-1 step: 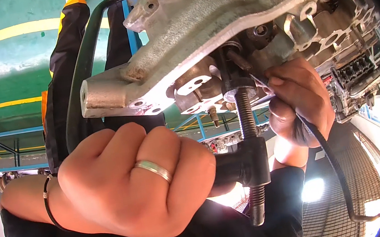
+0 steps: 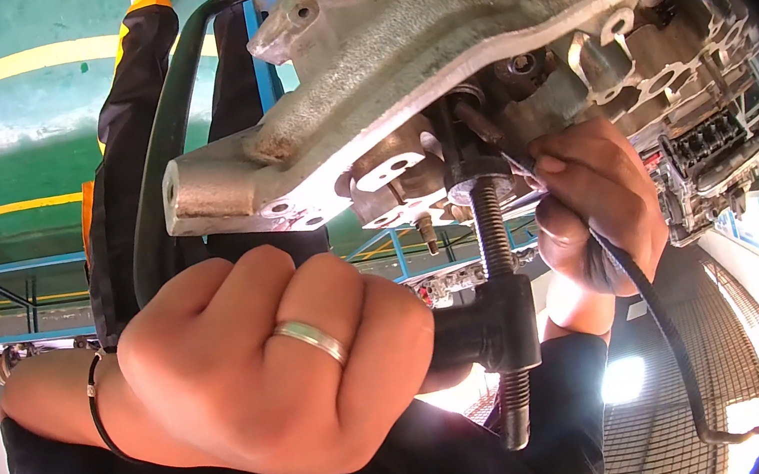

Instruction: Compressing engine valve springs using a specialized compressor tool and removing the valve keepers to disassemble the valves from a cylinder head.

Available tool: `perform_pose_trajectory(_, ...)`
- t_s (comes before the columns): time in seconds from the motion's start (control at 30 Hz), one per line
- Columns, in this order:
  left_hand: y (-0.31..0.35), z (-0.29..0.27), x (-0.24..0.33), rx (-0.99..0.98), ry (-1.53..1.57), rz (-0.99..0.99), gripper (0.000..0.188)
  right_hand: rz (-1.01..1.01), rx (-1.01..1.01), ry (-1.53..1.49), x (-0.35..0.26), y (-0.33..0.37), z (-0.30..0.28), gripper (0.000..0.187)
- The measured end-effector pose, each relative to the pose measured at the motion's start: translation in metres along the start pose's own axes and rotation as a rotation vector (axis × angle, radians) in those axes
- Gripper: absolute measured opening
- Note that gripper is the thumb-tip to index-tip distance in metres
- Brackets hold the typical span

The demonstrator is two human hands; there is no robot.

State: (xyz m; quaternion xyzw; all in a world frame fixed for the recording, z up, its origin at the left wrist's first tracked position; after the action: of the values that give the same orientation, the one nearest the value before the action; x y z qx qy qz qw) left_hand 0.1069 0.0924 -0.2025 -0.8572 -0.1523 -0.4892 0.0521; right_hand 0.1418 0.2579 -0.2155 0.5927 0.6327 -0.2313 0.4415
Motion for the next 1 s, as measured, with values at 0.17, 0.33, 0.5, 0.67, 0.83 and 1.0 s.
perform_pose_trajectory(0.17, 0.001, -0.001, -0.002, 0.061, 0.014, -0.04, 0.058, -0.026, -0.055, -0.014, 0.0, -0.01, 0.006, 0.039)
perform_pose_trajectory(0.33, 0.002, -0.003, -0.003, 0.105, 0.018, -0.068, 0.057, -0.07, -0.068, -0.003, -0.005, -0.015, 0.005, 0.045)
perform_pose_trajectory(0.5, 0.002, -0.003, -0.003, 0.062, 0.03, -0.07, 0.057, -0.06, -0.024, 0.014, -0.007, -0.012, 0.004, 0.04)
perform_pose_trajectory(0.67, 0.001, -0.003, -0.004, 0.104, 0.002, -0.061, 0.055, -0.025, -0.069, 0.05, -0.001, -0.009, 0.005, 0.043)
perform_pose_trajectory(0.83, -0.007, -0.008, -0.006, 0.061, -0.023, -0.065, 0.053, 0.026, 0.207, -0.184, 0.014, 0.012, -0.015, 0.038)
perform_pose_trajectory(1.0, -0.023, -0.013, 0.0, -0.009, -0.005, -0.106, 0.054, 0.119, 0.544, -0.169, 0.014, 0.077, -0.017, 0.038)
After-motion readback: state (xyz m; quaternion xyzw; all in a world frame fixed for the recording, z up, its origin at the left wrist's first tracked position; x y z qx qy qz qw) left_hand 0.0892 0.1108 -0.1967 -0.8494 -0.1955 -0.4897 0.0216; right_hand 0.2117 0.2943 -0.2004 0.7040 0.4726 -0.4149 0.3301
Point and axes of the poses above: each hand's wrist, its own y-axis away from the middle knuckle, its own z-axis out of the palm, x = y × z, the point moved 9 cm from there along -y, towards the middle knuckle, and after that the axes turned 2 degrees about -x, right-handed, at the moved point
